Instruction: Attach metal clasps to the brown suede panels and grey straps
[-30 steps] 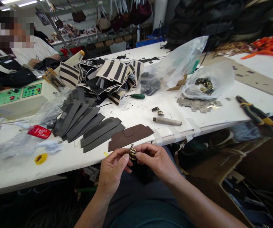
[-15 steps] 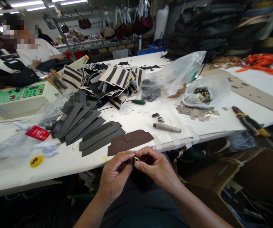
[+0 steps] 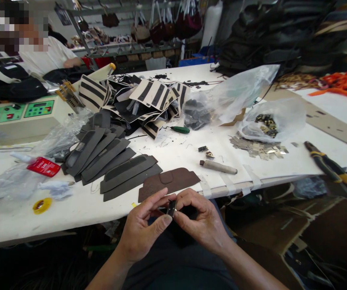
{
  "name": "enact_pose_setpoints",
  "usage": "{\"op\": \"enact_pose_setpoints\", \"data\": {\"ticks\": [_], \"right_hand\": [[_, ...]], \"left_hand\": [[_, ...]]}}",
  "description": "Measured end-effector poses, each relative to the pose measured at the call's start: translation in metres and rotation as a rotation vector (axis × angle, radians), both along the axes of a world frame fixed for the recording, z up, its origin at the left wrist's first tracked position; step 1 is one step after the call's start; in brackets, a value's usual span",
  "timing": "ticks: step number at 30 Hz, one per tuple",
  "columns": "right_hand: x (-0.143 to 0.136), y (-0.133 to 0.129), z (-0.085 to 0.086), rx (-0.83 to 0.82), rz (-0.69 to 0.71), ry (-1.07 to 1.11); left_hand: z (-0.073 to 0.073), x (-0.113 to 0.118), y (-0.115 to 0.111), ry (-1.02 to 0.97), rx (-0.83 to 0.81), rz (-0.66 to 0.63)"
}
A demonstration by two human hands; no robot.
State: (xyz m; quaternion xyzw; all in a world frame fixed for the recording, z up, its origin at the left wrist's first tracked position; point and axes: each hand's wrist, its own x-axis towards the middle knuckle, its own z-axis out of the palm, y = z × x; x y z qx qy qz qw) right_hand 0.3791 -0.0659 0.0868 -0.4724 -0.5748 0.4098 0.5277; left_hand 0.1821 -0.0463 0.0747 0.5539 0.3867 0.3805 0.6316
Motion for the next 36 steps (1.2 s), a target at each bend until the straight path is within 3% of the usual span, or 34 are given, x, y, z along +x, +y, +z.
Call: {"op": "enact_pose_setpoints", "data": {"ticks": [6,13,23,27,32,34,36], "right_hand": [[0.004,0.005,-0.010,-0.139,0.087,0.060],[0.001,0.006,-0.019,-0.012,0.104,0.121],[0.011,0.009,-0.029,0.036,0.189,0.075],[0.019,0.016,-0.029,-0.014,0.133,-0.001],[0.034,0.047,-0.043,-0.104,0.027,-0.282],[0.037,0.061,-0.051,-0.136,0.043,-0.400],[0.038,0.072,-0.060,-0.152,0.055,-0.461]], "left_hand": [[-0.002,0.004,0.006,-0.116,-0.064,0.126],[-0.006,0.005,0.004,-0.120,-0.159,0.218],[-0.008,0.009,0.008,-0.080,-0.284,0.143],[-0.018,0.005,0.025,0.086,-0.060,0.082],[-0.033,0.002,0.075,0.762,0.491,0.068],[-0.037,0.005,0.090,1.006,0.620,0.007],[-0.039,0.010,0.100,1.128,0.664,-0.035]]}}
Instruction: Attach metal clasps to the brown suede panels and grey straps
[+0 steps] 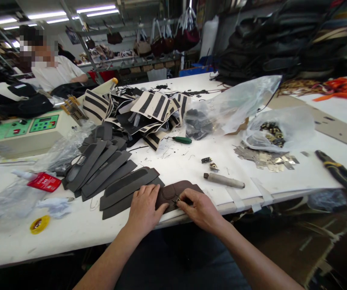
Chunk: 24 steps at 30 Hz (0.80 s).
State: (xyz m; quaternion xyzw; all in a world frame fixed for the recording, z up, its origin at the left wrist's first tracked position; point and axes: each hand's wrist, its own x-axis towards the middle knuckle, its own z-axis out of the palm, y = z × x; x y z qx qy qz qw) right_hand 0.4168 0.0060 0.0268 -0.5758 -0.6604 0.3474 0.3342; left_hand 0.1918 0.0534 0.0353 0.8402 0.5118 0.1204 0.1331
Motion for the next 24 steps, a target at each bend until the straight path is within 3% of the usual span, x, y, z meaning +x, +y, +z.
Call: {"op": "enact_pose_setpoints", "data": {"ticks": [7,12,16,24], "right_hand": [[-0.003,0.002,-0.017,0.132,-0.019,-0.014],[0.000,0.000,-0.008,0.123,0.049,0.017],[0.000,-0.004,0.001,0.084,0.102,0.037],[-0.003,-0.020,0.015,0.071,0.075,0.063]], "left_hand": [[0.006,0.002,0.017,-0.235,-0.267,-0.001],[0.017,-0.002,0.022,-0.425,-0.522,-0.080],[0.027,-0.005,0.018,-0.606,-0.794,-0.049],[0.046,-0.003,0.005,-0.574,-0.764,-0.109]]}}
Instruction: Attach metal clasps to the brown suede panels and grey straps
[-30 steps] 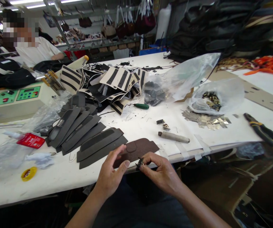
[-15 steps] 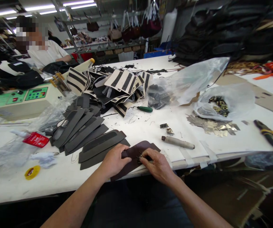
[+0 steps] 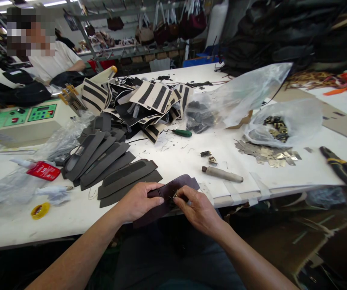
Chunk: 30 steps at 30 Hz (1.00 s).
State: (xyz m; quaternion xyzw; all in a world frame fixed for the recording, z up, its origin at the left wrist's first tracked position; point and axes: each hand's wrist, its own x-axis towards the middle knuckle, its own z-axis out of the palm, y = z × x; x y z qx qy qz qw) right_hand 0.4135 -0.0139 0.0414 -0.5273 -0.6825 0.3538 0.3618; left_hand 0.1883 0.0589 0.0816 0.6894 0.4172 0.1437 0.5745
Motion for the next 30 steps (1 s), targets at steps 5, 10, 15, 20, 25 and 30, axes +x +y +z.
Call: {"op": "enact_pose_setpoints", "data": {"ticks": [5,10,15,20,25,30], "right_hand": [[-0.001,-0.009,0.006,0.030,-0.027,-0.018],[0.000,-0.015,0.012,0.039,0.007,-0.083],[0.002,-0.020,0.019,0.030,0.017,-0.112],[0.005,-0.026,0.024,-0.013,0.037,-0.095],[0.007,-0.031,0.030,-0.012,0.037,-0.130],[0.009,-0.036,0.033,-0.049,0.067,-0.079]], "left_hand": [[0.010,0.003,-0.008,0.038,0.030,-0.046],[0.016,0.006,-0.015,0.059,0.067,-0.107],[0.021,0.009,-0.024,0.068,0.154,-0.124],[0.026,0.015,-0.035,0.057,0.179,-0.141],[0.033,0.015,-0.038,0.035,0.077,-0.121],[0.040,0.012,-0.038,0.126,0.023,-0.102]]}}
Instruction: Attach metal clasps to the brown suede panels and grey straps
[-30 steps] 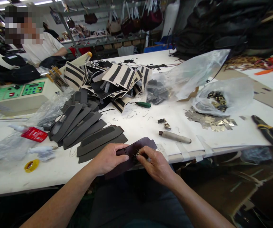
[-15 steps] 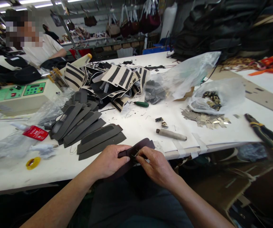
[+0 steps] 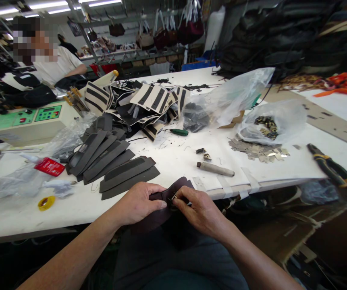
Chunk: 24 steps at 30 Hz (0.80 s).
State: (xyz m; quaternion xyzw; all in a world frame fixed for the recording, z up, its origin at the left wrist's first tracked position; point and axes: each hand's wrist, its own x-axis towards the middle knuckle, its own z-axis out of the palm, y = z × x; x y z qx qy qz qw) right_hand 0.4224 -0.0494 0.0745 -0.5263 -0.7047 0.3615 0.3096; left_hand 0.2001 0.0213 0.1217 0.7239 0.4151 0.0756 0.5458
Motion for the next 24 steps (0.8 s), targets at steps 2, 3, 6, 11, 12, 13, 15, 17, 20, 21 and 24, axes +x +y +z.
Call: {"op": "enact_pose_setpoints", "data": {"ticks": [2,3,6,11,12,13,15,17,20,21,24], "right_hand": [[0.001,-0.001,0.000,-0.016,0.011,0.011],[0.001,-0.001,0.000,-0.024,0.017,0.014],[0.002,-0.002,0.002,-0.042,0.027,0.006],[0.000,-0.005,0.006,-0.033,-0.013,-0.019],[0.000,-0.006,0.006,-0.028,-0.024,-0.028],[-0.001,-0.007,0.006,-0.023,-0.036,-0.042],[-0.003,-0.009,0.004,-0.006,-0.060,-0.072],[-0.006,-0.011,0.002,0.015,-0.081,-0.102],[-0.009,-0.013,0.002,0.049,-0.107,-0.142],[-0.009,-0.013,0.004,0.058,-0.108,-0.149],[-0.001,-0.012,0.013,0.086,-0.012,-0.113]], "left_hand": [[0.001,-0.001,0.000,0.027,-0.018,0.004],[0.001,-0.001,-0.001,0.035,-0.026,0.000],[0.002,0.000,-0.002,0.071,-0.008,-0.012],[0.010,0.007,-0.008,0.137,0.127,-0.036],[0.011,0.009,-0.009,0.132,0.146,-0.043],[0.011,0.010,-0.011,0.124,0.161,-0.045],[0.010,0.012,-0.015,0.100,0.175,-0.040],[0.007,0.014,-0.019,0.065,0.180,-0.030],[0.005,0.014,-0.024,0.070,0.236,0.010],[0.005,0.014,-0.026,0.090,0.265,0.026],[0.011,0.009,-0.029,0.131,0.337,0.034]]}}
